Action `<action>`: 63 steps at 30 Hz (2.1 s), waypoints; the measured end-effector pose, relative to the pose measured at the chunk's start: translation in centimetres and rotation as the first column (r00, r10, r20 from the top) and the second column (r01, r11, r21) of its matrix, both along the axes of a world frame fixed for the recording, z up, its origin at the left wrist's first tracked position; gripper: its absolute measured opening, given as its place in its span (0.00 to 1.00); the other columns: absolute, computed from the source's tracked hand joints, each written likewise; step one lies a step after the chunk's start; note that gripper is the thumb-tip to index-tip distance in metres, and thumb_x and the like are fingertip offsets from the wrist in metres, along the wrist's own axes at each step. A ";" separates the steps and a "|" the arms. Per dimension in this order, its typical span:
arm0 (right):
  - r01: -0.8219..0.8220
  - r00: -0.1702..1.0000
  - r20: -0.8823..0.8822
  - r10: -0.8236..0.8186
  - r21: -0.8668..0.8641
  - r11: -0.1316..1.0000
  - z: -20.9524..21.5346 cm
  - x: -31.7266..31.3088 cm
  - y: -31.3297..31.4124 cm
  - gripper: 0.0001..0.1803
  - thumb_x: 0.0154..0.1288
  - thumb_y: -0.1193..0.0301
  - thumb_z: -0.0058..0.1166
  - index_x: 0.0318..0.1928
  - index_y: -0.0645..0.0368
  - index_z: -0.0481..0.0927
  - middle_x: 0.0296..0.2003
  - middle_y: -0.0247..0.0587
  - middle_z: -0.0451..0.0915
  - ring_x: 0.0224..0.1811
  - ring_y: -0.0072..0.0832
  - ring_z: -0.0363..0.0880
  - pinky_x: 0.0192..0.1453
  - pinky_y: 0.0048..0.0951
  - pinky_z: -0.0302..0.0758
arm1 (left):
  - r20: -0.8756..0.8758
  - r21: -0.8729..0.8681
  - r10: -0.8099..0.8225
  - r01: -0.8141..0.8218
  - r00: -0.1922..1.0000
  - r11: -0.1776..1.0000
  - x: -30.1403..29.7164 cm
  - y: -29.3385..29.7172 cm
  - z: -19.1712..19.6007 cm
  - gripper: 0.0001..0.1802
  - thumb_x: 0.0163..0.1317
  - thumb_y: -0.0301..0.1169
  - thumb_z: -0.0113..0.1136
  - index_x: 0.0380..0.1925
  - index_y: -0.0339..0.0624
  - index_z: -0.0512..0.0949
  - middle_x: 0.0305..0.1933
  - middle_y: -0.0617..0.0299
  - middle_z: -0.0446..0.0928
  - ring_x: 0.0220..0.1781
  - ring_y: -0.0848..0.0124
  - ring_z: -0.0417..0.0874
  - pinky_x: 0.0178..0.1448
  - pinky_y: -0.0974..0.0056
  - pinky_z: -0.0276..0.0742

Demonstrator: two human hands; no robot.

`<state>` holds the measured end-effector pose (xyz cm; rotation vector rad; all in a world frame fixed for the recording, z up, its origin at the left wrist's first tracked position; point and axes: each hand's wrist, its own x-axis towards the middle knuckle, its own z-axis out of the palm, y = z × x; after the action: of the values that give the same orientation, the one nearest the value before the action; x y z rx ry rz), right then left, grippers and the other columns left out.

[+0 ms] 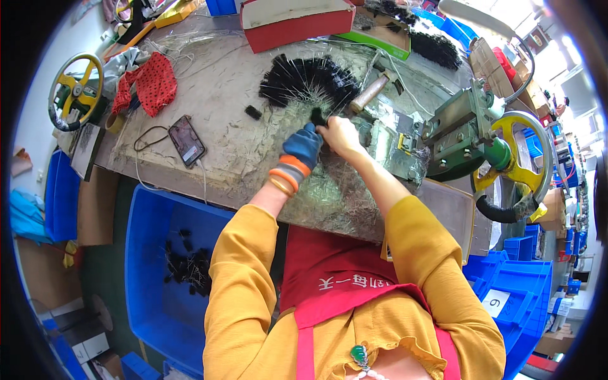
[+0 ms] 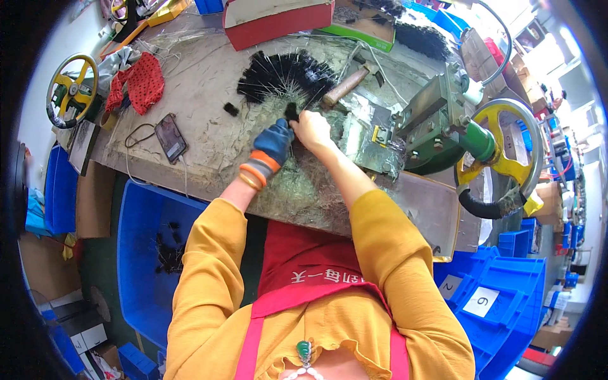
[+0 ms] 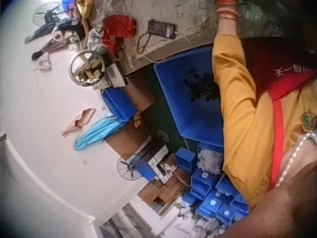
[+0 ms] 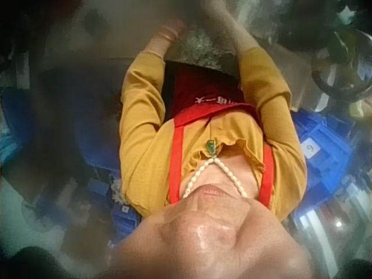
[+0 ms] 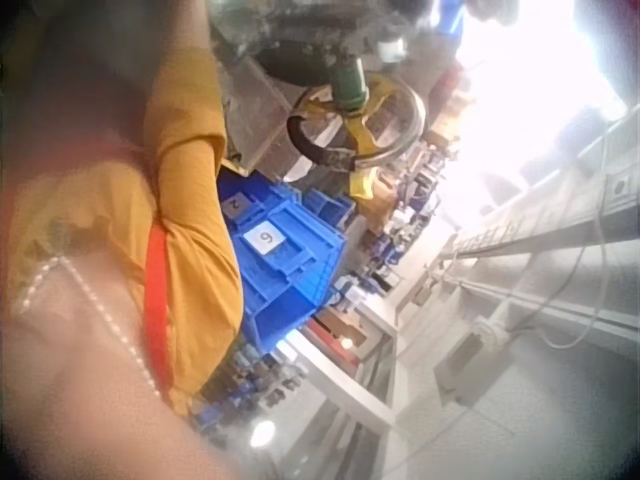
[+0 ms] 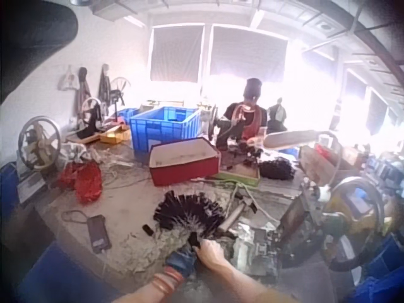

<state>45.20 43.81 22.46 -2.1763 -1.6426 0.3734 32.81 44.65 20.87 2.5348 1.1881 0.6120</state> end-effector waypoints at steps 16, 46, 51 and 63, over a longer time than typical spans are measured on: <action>-0.062 0.993 0.095 0.076 -0.145 0.987 0.3 -1.2 0.2 0.16 0.49 0.62 0.47 0.29 0.64 0.76 0.28 0.56 0.76 0.34 0.48 0.75 0.39 0.41 0.72 | -0.069 0.476 -0.207 0.215 0.976 0.853 -4.1 -4.0 0.6 0.11 0.46 0.29 0.49 0.31 0.53 0.77 0.39 0.65 0.72 0.50 0.65 0.68 0.55 0.54 0.59; -0.653 0.668 0.619 0.414 0.220 0.725 3.5 2.1 9.2 0.15 0.45 0.71 0.49 0.39 0.56 0.73 0.37 0.35 0.73 0.51 0.31 0.65 0.61 0.39 0.52 | -0.512 0.459 -0.038 0.311 0.858 0.832 -2.9 14.4 2.5 0.31 0.45 0.30 0.49 0.56 0.52 0.60 0.63 0.57 0.51 0.64 0.61 0.53 0.63 0.43 0.39; -0.637 0.625 0.637 0.450 0.083 0.766 3.2 2.8 9.3 0.14 0.48 0.72 0.45 0.39 0.55 0.73 0.35 0.34 0.73 0.49 0.30 0.66 0.61 0.44 0.50 | -0.466 0.147 -0.180 0.276 0.866 0.950 -1.2 16.0 2.3 0.19 0.42 0.26 0.51 0.39 0.48 0.72 0.35 0.57 0.74 0.38 0.60 0.75 0.43 0.54 0.69; -0.691 0.418 0.766 0.488 -0.080 0.718 2.3 3.0 9.0 0.16 0.55 0.66 0.39 0.44 0.47 0.74 0.48 0.31 0.70 0.58 0.26 0.60 0.66 0.47 0.38 | -0.680 0.271 -0.039 0.300 0.732 0.915 -3.8 11.8 3.2 0.15 0.55 0.33 0.42 0.40 0.56 0.74 0.56 0.60 0.62 0.61 0.57 0.56 0.60 0.35 0.37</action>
<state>48.19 52.76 24.77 -1.4991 -2.7427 -0.6688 28.97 56.48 24.05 3.2939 1.0635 -0.1894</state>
